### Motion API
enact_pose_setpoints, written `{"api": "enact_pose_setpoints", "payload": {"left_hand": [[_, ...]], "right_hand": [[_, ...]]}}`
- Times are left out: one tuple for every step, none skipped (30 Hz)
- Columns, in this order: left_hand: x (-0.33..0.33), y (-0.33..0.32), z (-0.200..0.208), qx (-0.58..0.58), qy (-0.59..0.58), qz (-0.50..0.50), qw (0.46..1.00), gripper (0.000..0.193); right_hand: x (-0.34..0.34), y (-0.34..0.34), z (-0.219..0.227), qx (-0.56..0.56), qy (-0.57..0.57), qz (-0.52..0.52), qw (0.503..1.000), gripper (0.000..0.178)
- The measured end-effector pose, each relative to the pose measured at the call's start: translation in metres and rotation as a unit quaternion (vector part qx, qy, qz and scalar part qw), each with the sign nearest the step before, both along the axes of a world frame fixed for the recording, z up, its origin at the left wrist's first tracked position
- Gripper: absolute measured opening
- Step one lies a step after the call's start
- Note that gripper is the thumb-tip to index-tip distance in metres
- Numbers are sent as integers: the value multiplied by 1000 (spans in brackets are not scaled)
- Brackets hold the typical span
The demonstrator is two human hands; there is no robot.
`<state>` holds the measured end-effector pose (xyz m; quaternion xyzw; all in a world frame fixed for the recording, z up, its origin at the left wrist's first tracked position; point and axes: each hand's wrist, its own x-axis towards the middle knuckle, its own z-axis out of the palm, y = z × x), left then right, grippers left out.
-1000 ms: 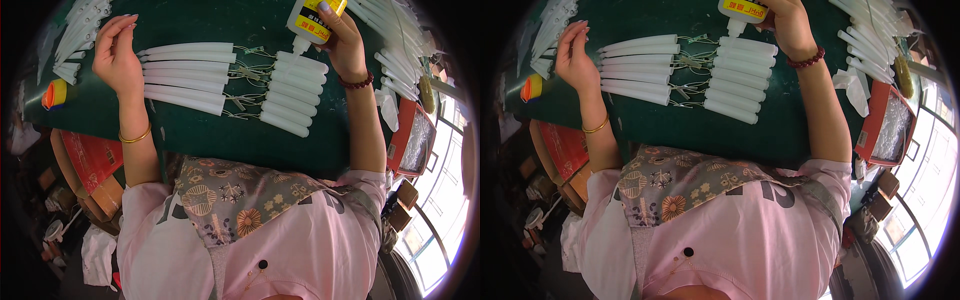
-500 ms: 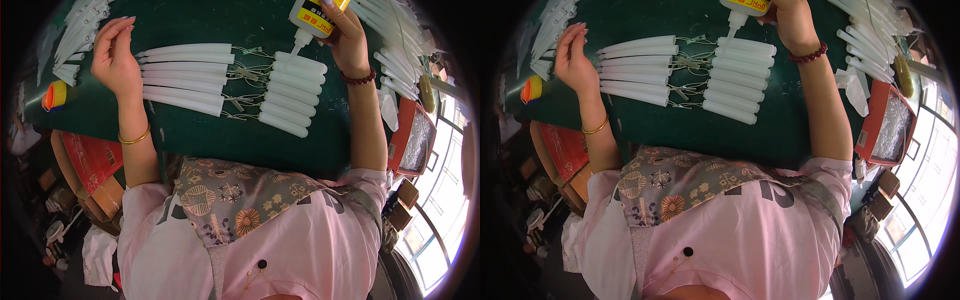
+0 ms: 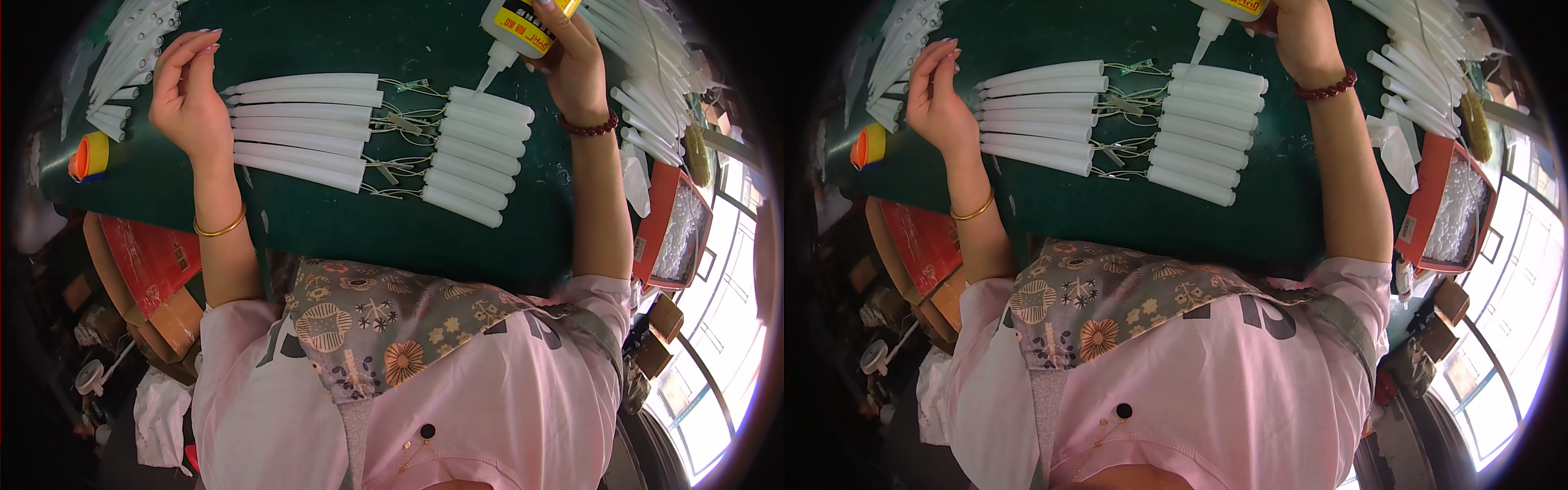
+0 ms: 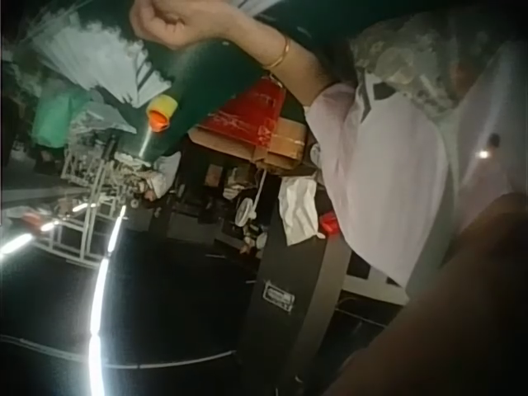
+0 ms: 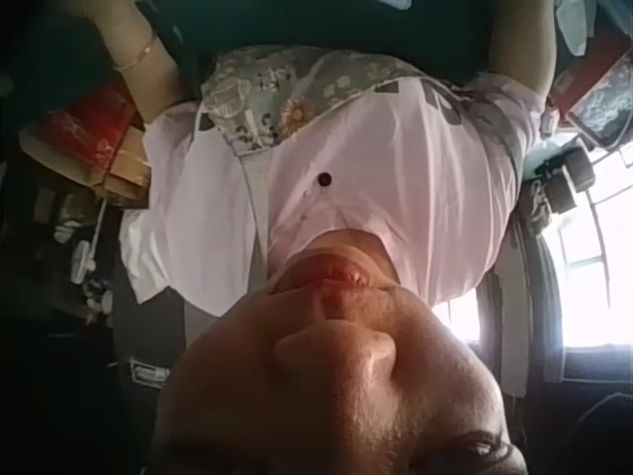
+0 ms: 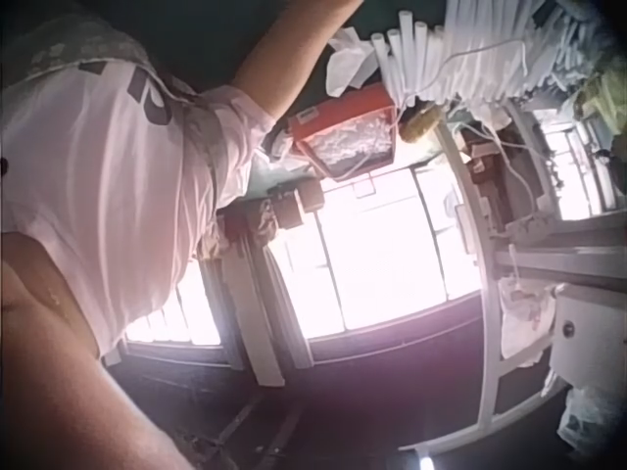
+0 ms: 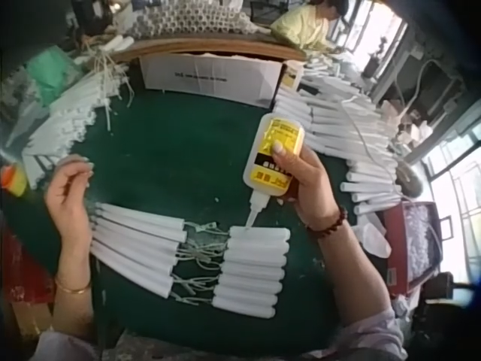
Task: Assembling white plastic blades onto a central wire component using adhesive at a factory workbench.
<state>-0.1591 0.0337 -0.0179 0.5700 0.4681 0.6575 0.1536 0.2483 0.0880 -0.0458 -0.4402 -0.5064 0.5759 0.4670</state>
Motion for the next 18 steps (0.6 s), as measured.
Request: {"api": "enact_pose_setpoints", "payload": {"left_hand": [[0, 0, 0, 0, 0, 0, 1000, 16], [1, 0, 0, 0, -1, -2, 1000, 15], [0, 0, 0, 0, -1, -3, 1000, 15], [1, 0, 0, 0, -1, -3, 1000, 15], [3, 0, 1, -1, -7, -2, 1000, 15], [3, 0, 1, -2, -13, -2, 1000, 15], [3, 0, 1, -2, -13, -2, 1000, 15], [3, 0, 1, -1, -12, -2, 1000, 15], [3, -1, 2, -1, -10, -2, 1000, 15], [3, -1, 2, -1, -9, -1, 1000, 15], [3, -2, 2, -2, -8, 1, 1000, 16], [1, -4, 2, -3, -5, 7, 1000, 16], [5, 1, 1, -2, -12, -3, 1000, 16], [4, 1, 1, 0, -11, -5, 1000, 16], [3, 0, 1, 2, -10, -6, 1000, 16], [2, 0, 1, 2, -9, -5, 1000, 16], [1, 0, 1, 1, -7, -3, 1000, 16], [1, -1, 1, 0, -6, -2, 1000, 16]], "right_hand": [[1, 1, 1, -1, 4, -3, 1000, 43], [-1, 1, 2, -3, 7, -5, 1000, 44], [-2, 3, 2, -4, 11, -8, 1000, 44], [-2, 3, 3, -5, 15, -10, 1000, 44], [-3, 3, 4, -6, 19, -12, 1000, 44], [-5, 2, 5, -8, 23, -15, 1000, 44], [-8, 1, 7, -9, 27, -17, 999, 44], [-8, 0, 9, -11, 31, -19, 999, 44], [-10, 1, 9, -12, 35, -22, 999, 44], [-9, 2, 10, -13, 39, -24, 999, 45], [-11, 2, 10, -15, 44, -25, 999, 45], [-19, -3, 25, -16, 46, -21, 999, 45], [-24, -16, 56, -24, -1, -52, 998, 44], [-29, -20, 70, -33, -40, -73, 996, 43], [-28, -19, 69, -33, -39, -72, 996, 43], [-26, -16, 68, -22, -33, -65, 997, 42], [-24, -15, 67, -11, -27, -57, 998, 42], [-25, -13, 67, -11, -27, -57, 998, 42]]}}
